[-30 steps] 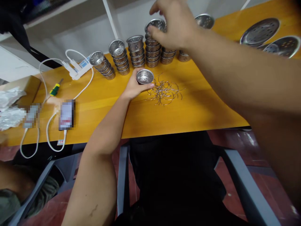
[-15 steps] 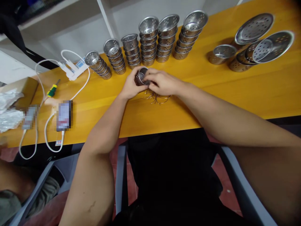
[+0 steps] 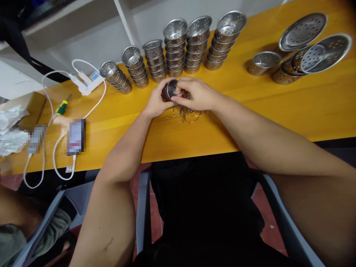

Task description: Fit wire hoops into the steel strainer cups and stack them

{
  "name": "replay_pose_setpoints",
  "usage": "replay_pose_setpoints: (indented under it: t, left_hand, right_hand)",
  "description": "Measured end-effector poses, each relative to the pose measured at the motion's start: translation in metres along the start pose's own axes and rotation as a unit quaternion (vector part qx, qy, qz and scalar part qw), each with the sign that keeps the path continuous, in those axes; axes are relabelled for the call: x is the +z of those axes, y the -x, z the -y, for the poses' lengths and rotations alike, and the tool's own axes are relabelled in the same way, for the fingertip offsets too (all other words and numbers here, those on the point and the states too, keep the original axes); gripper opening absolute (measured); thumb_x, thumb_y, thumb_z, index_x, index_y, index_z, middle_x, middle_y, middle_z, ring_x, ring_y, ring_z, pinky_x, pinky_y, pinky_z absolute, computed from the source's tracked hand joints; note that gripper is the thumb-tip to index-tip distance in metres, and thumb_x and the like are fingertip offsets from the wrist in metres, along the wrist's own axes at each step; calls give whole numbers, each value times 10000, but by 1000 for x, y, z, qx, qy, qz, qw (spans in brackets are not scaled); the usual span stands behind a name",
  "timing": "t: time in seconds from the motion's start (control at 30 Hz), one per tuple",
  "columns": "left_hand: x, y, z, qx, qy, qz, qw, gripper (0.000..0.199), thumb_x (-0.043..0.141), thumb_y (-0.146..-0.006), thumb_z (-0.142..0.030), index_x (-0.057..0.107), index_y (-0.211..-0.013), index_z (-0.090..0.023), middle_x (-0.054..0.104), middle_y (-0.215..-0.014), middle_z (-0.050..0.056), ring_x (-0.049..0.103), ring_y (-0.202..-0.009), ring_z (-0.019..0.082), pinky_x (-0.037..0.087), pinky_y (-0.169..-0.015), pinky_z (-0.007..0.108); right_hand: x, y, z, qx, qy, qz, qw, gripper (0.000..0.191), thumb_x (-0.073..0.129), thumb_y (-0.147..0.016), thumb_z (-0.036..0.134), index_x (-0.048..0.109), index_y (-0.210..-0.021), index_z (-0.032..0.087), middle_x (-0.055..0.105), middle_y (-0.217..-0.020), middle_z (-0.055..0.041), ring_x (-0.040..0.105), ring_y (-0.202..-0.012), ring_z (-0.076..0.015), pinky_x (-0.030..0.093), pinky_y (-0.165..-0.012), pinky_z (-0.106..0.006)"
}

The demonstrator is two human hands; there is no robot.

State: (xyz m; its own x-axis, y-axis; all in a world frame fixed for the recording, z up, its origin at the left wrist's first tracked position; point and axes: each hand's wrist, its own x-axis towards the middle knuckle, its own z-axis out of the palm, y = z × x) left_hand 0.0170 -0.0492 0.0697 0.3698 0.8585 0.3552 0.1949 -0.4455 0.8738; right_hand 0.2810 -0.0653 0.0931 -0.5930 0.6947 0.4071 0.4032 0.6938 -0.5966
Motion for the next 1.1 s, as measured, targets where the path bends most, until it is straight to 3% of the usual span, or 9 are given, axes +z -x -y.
replay_pose_setpoints:
  t: [0.17, 0.37, 0.53, 0.63, 0.73, 0.83, 0.93, 1.03, 1.1]
  left_hand:
    - [1, -2, 4, 0, 14, 1, 1000, 1152, 1269, -585, -772, 834, -1520, -261, 840, -1607, 147, 781, -1622, 447, 573, -1492, 604]
    - [5, -9, 21, 13, 15, -6, 1000, 1233, 1248, -590, -892, 800, -1560, -277, 833, -1593, 126, 813, -1603, 451, 596, -1485, 656]
    - [-2, -13, 63, 62, -23, 19, 998, 1276, 1162, -681, -1009, 731, -1644, -290, 809, -1615, 129, 775, -1666, 456, 593, -1494, 706]
    - [-14, -17, 94, 85, -37, 11, 996, 1206, 1112, -771, -1020, 700, -1657, -314, 788, -1611, 133, 725, -1730, 455, 563, -1516, 722]
    - [-27, -21, 112, 81, -52, -32, 995, 1129, 1065, -850, -1013, 688, -1675, -340, 776, -1648, 143, 728, -1733, 441, 565, -1530, 706]
    - [-32, -22, 116, 75, -53, -56, 994, 1168, 1016, -890, -1032, 603, -1745, -353, 773, -1674, 157, 756, -1703, 422, 584, -1516, 700]
    - [-29, -19, 114, 70, -51, -46, 995, 1241, 987, -887, -1064, 493, -1794, -377, 756, -1686, 163, 782, -1671, 400, 627, -1470, 672]
    - [-23, -14, 110, 69, -62, -26, 995, 1225, 964, -900, -1073, 466, -1793, -398, 733, -1700, 154, 805, -1640, 387, 674, -1412, 626]
    - [-19, -11, 103, 74, -66, -16, 995, 1182, 952, -924, -1065, 477, -1785, -407, 714, -1717, 149, 827, -1602, 381, 711, -1358, 598]
  right_hand:
    - [-2, 0, -2, 3, -14, 1, 1000, 592, 835, -1167, 900, 817, -1154, 308, 760, -1168, -149, 741, -1212, -430, 703, -1228, -710]
    - [6, -2, 4, 34, -25, -47, 998, 619, 877, -1139, 915, 802, -1090, 302, 743, -1140, -158, 747, -1191, -432, 718, -1216, -740]
    - [6, -9, -2, 62, -186, -125, 973, 991, 726, -965, 1280, 616, -879, 299, 594, -866, -84, 652, -912, -325, 725, -938, -608]
    - [-5, -10, -14, 70, -306, -156, 937, 1056, 788, -864, 1320, 496, -861, 305, 457, -771, -33, 531, -812, -261, 614, -749, -486]
    - [-16, -6, -28, 85, -255, -162, 949, 1045, 798, -863, 1329, 557, -888, 312, 512, -759, -34, 492, -846, -250, 600, -776, -484]
    - [-16, 1, -35, 95, -123, -117, 981, 961, 792, -974, 1255, 690, -927, 300, 664, -852, -67, 515, -885, -245, 646, -917, -532]
    - [-8, 6, -36, 105, -76, -51, 990, 797, 930, -1003, 1067, 758, -995, 289, 720, -940, -98, 656, -942, -297, 704, -983, -586]
    - [0, 8, -34, 111, -72, -55, 990, 731, 1047, -966, 954, 825, -1202, 299, 802, -1174, -144, 791, -1126, -394, 759, -1066, -653]
    - [4, 8, -31, 111, -84, -75, 987, 841, 1058, -951, 975, 830, -1426, 320, 824, -1438, -167, 819, -1249, -421, 772, -1119, -671]
